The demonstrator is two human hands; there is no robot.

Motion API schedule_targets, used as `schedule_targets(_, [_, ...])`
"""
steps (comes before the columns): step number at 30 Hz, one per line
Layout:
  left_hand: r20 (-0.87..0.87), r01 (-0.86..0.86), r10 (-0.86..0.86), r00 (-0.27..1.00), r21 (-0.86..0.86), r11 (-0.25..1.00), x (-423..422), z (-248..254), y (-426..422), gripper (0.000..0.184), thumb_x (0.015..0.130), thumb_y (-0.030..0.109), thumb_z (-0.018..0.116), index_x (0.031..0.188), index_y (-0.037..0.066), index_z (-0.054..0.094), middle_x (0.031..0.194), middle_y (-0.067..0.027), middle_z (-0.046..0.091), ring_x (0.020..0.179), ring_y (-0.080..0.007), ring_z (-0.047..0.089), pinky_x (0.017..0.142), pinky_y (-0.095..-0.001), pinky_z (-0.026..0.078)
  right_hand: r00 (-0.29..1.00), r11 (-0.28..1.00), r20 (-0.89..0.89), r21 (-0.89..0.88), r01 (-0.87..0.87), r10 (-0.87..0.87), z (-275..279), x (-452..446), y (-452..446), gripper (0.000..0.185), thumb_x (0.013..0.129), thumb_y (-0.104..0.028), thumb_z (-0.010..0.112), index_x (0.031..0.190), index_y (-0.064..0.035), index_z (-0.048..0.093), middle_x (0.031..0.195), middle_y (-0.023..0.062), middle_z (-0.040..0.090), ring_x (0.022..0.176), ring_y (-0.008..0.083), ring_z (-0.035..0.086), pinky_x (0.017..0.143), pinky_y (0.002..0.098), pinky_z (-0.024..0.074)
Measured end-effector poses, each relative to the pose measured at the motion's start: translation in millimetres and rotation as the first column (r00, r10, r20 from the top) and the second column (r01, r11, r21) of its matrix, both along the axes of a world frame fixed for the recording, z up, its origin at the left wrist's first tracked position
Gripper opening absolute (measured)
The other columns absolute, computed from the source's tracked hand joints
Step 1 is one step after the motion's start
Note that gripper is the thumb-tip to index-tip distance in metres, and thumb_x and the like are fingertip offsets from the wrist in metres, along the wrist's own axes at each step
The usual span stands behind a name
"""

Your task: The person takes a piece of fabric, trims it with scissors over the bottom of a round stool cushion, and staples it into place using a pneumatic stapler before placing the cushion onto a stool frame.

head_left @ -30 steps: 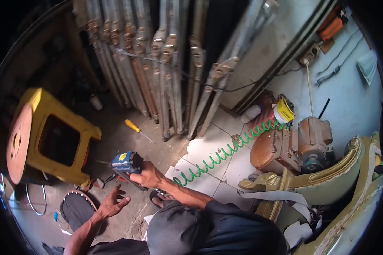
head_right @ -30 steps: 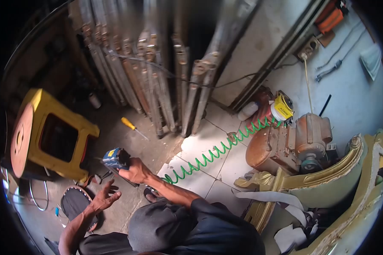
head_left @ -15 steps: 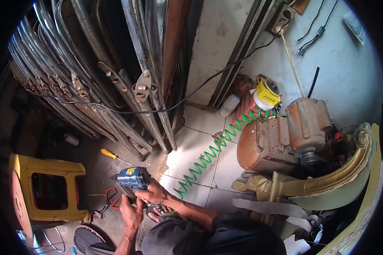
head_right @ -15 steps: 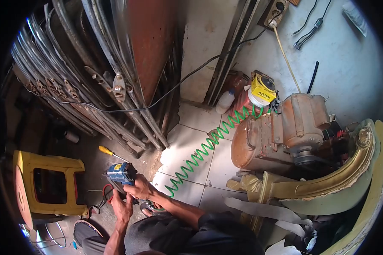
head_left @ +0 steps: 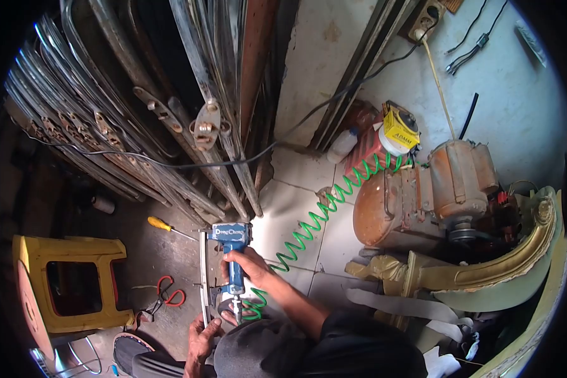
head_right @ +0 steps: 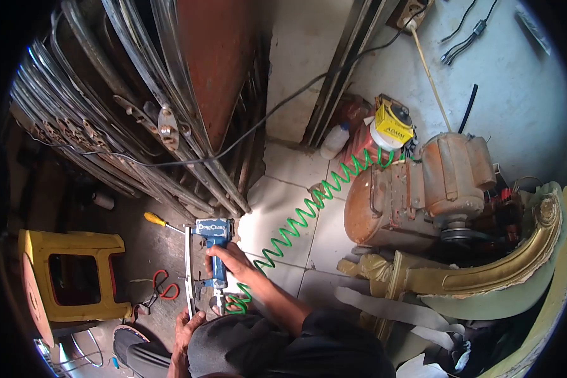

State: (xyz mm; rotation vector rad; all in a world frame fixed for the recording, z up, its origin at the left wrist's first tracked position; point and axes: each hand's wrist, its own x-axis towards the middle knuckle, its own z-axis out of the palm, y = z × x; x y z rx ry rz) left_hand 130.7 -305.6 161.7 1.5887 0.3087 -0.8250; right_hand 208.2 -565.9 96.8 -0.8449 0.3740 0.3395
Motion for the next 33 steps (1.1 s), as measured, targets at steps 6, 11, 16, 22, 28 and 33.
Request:
schedule_targets(6, [0.07, -0.086, 0.082, 0.994, 0.059, 0.995, -1, -2, 15, 0.027, 0.09, 0.015, 0.076, 0.094, 0.009, 0.051, 0.057, 0.0026, 0.048, 0.04, -0.0084, 0.04, 0.037, -0.0278, 0.032, 0.988, 0.917, -0.129, -0.381, -0.122, 0.078, -11, -37, -30, 0.029, 0.096, -0.026, 0.068, 0.117, -0.0064, 0.067, 0.095, 0.0059, 0.071, 0.073, 0.0136, 0.067, 0.06, 0.0284, 0.0568])
schedule_targets(11, [0.131, -0.199, 0.175, 0.976, 0.204, 0.958, -16, 27, 28, 0.023, 0.09, 0.011, 0.075, 0.089, 0.008, 0.052, 0.057, 0.0036, 0.046, 0.042, -0.0075, 0.039, 0.039, -0.0274, 0.032, 0.915, 0.829, -0.344, -0.558, -0.019, -0.21, -47, -108, -43, 0.028, 0.1, -0.024, 0.064, 0.12, -0.0042, 0.066, 0.095, 0.0081, 0.071, 0.073, 0.0138, 0.068, 0.06, 0.0284, 0.0555])
schedule_targets(16, [0.055, -0.27, 0.265, 0.963, 0.173, 0.947, -30, 49, 98, 0.024, 0.093, 0.019, 0.075, 0.092, 0.008, 0.054, 0.055, 0.0024, 0.045, 0.039, -0.0086, 0.04, 0.038, -0.0261, 0.031, 0.885, 0.587, -0.329, -0.805, -0.081, -0.329, -86, -202, -4, 0.029, 0.098, -0.022, 0.065, 0.121, -0.0045, 0.067, 0.094, 0.0105, 0.072, 0.074, 0.0162, 0.069, 0.06, 0.0312, 0.0549])
schedule_targets(22, [0.067, -0.148, 0.141, 0.988, 0.116, 0.982, -21, 60, 172, 0.026, 0.095, 0.016, 0.074, 0.094, 0.011, 0.049, 0.059, 0.0058, 0.045, 0.043, -0.0046, 0.039, 0.039, -0.0234, 0.028, 0.778, -0.169, -0.141, -0.938, -0.304, -0.612, -96, -334, 25, 0.026, 0.089, -0.011, 0.063, 0.113, -0.0004, 0.064, 0.101, 0.0192, 0.066, 0.093, 0.037, 0.066, 0.082, 0.046, 0.0528])
schedule_targets(28, [0.038, -0.229, 0.226, 0.973, 0.097, 0.969, -39, 40, 178, 0.024, 0.095, 0.019, 0.075, 0.096, 0.008, 0.053, 0.061, 0.0066, 0.042, 0.045, -0.0047, 0.034, 0.04, -0.0254, 0.023, 0.88, -0.377, 0.177, -0.926, -0.003, -0.441, 15, -329, 77, 0.022, 0.086, -0.005, 0.061, 0.108, -0.0013, 0.061, 0.097, 0.0195, 0.061, 0.091, 0.0406, 0.061, 0.084, 0.05, 0.0501])
schedule_targets(33, [0.018, -0.196, 0.195, 0.981, 0.044, 0.98, -55, 39, 186, 0.023, 0.093, 0.019, 0.075, 0.091, 0.005, 0.057, 0.07, 0.0048, 0.047, 0.061, -0.0054, 0.037, 0.054, -0.0253, 0.028, 0.698, -0.339, -0.04, -0.853, -0.397, -0.715, 14, -398, 32, 0.031, 0.085, -0.012, 0.064, 0.113, 0.0015, 0.061, 0.109, 0.0233, 0.062, 0.104, 0.0447, 0.061, 0.093, 0.0521, 0.0484])
